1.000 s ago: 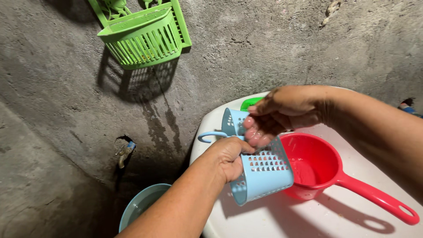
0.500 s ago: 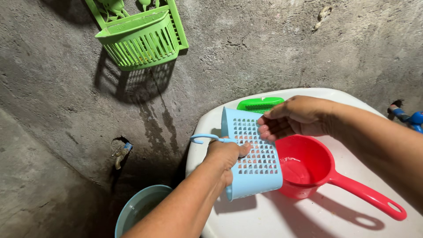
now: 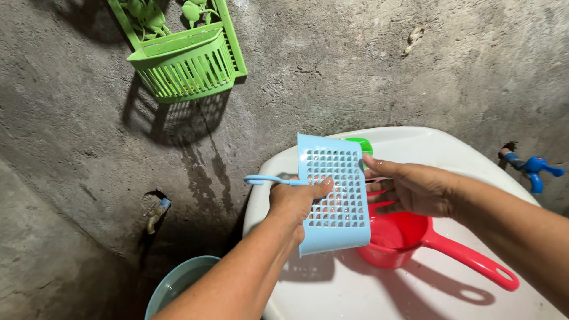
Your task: The person scrubs a blue perforated plastic basket with a green brush over a bathroom sink, turning it to clean different sides. They then rinse the basket by pouring water over it with a red plastic scoop and set it in the sink.
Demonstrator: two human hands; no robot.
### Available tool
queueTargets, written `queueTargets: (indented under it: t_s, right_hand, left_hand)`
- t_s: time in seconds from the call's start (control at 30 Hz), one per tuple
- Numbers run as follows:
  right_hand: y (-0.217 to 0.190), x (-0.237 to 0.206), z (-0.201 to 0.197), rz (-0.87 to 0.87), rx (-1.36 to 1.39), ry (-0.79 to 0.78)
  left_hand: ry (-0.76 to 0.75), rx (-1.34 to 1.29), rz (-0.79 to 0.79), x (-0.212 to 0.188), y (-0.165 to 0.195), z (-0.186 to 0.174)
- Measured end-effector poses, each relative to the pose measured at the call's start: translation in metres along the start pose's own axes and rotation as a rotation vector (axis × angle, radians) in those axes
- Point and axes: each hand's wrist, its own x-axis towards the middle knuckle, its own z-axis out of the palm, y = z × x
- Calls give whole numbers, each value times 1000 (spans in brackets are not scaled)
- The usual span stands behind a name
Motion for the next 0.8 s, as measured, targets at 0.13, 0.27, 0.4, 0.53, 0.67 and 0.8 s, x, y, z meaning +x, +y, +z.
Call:
queueTargets:
  t_s: [0.13, 0.27, 0.4, 0.53, 0.67, 0.8]
  right_hand:
    - [0, -18, 12, -59, -48, -45]
    - [5, -20, 15, -103, -78, 50]
    - [7, -11, 7, -201, -22, 174]
    - [-5, -8, -11, -201, -11, 276]
    - [-14, -14, -19, -250, -2, 295]
    - [-18, -21, -13, -252, 43, 351]
  left_hand:
    - [-59, -59, 3, 3, 0, 8]
    - [-69, -114, 11, 6, -5, 16]
    - [-191, -104, -29, 11, -8, 16]
    - [-214, 88, 73, 11, -18, 8]
    - [-134, 239, 113, 5, -28, -7]
    - [-31, 79, -50, 5, -33, -20]
